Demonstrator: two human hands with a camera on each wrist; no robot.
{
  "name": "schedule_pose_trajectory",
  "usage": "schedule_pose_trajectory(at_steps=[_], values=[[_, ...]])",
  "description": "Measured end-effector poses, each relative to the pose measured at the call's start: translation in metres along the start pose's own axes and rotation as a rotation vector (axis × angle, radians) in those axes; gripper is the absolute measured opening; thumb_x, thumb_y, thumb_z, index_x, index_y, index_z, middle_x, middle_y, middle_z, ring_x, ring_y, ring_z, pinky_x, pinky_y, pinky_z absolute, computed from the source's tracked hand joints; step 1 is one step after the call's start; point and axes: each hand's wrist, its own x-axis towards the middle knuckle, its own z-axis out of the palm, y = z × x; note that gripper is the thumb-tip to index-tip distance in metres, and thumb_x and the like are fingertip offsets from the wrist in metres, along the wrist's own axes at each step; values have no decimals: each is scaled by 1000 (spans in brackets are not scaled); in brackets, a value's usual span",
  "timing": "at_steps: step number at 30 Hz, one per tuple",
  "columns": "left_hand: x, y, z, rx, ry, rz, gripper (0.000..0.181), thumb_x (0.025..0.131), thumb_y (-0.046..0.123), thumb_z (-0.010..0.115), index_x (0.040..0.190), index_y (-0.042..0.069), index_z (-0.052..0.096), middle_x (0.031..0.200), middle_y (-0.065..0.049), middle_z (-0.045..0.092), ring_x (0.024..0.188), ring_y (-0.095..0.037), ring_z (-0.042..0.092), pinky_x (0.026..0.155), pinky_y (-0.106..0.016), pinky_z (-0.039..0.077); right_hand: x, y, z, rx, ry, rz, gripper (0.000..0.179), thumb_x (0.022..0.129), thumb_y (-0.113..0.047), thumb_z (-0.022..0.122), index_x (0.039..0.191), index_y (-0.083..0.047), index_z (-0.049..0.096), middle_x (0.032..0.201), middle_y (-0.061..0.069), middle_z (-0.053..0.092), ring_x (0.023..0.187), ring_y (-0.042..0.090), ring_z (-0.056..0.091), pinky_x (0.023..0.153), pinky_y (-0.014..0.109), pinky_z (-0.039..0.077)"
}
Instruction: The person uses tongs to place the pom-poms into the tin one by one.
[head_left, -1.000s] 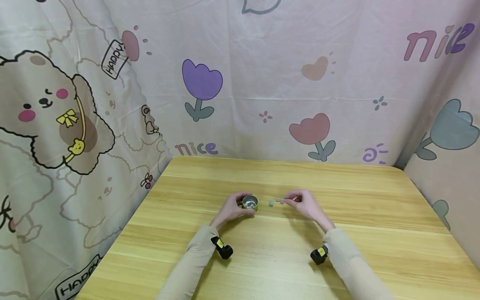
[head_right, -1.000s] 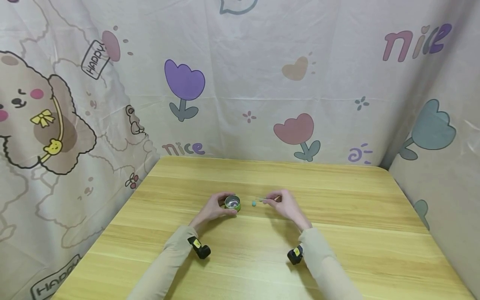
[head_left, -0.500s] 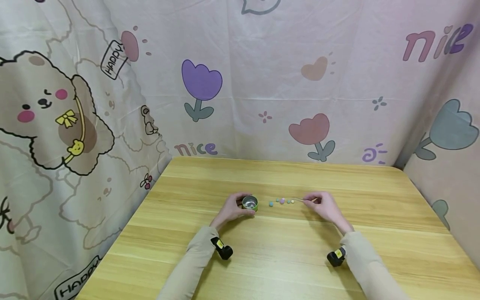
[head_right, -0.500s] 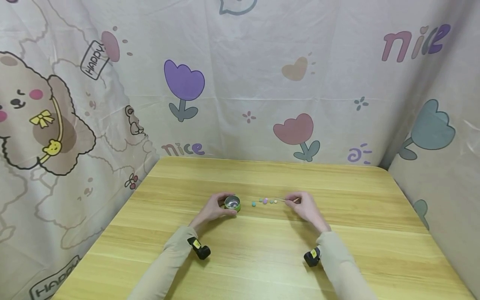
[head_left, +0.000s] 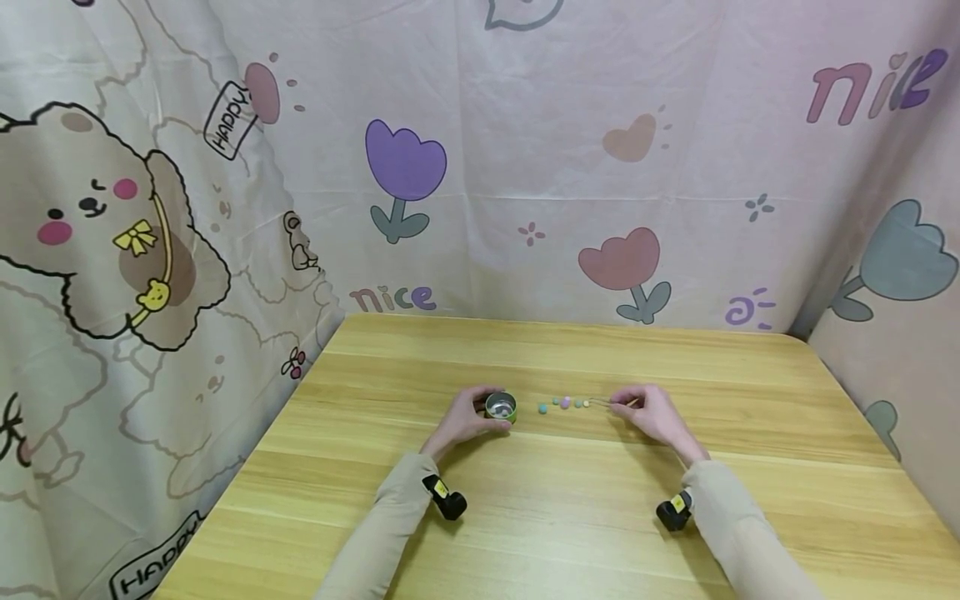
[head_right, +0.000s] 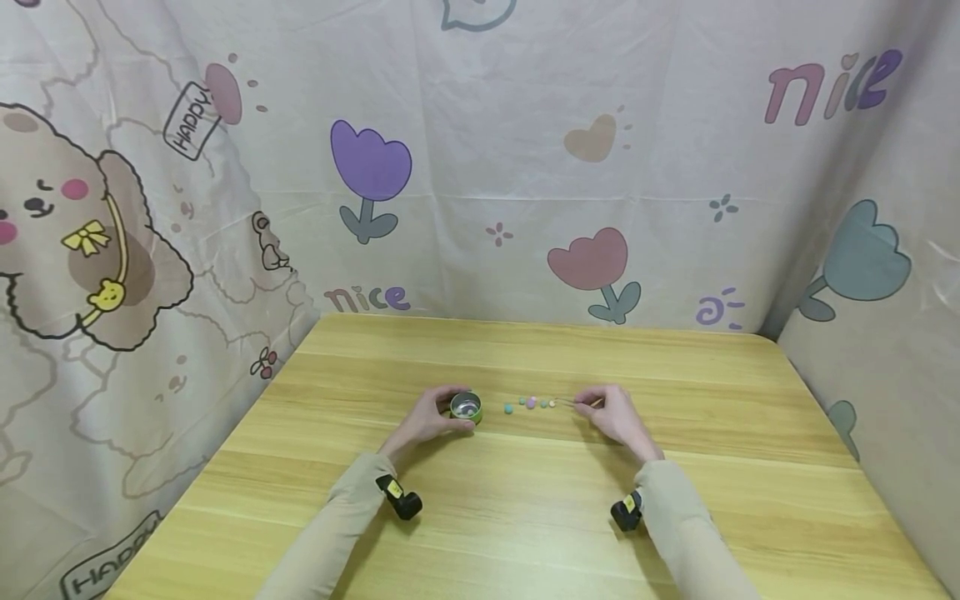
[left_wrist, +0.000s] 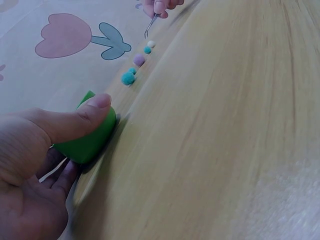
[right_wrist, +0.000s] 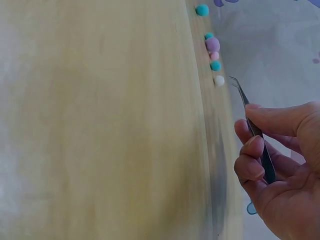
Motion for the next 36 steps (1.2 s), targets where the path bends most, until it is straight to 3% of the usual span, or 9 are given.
schedule_pose_trajectory(at_steps=[10, 22, 36], values=[[0, 1, 1, -23, 5, -8, 60, 80, -4, 80, 133, -14, 54, 128, -34, 62, 116, -49, 61, 105, -58, 50, 1, -1, 2, 17, -23, 17, 14, 90, -9, 72, 100, 1, 76, 94, 16, 75, 71, 7, 58, 61, 18, 49], [16, -36, 8, 4, 35, -23, 63, 79, 0, 83, 135, -8, 56, 129, -29, 63, 116, -44, 64, 104, -54, 52, 3, 1, 3, 9, -31, 11, 13, 91, -9, 71, 99, 1, 76, 93, 15, 75, 74, 12, 60, 62, 19, 49], [15, -32, 6, 24, 40, -40, 63, 77, 6, 86, 133, -4, 59, 129, -23, 65, 118, -37, 65, 106, -47, 53, 4, -1, 4, 14, -42, 19, 13, 90, -8, 72, 99, 1, 76, 93, 16, 75, 75, 12, 61, 62, 18, 48]])
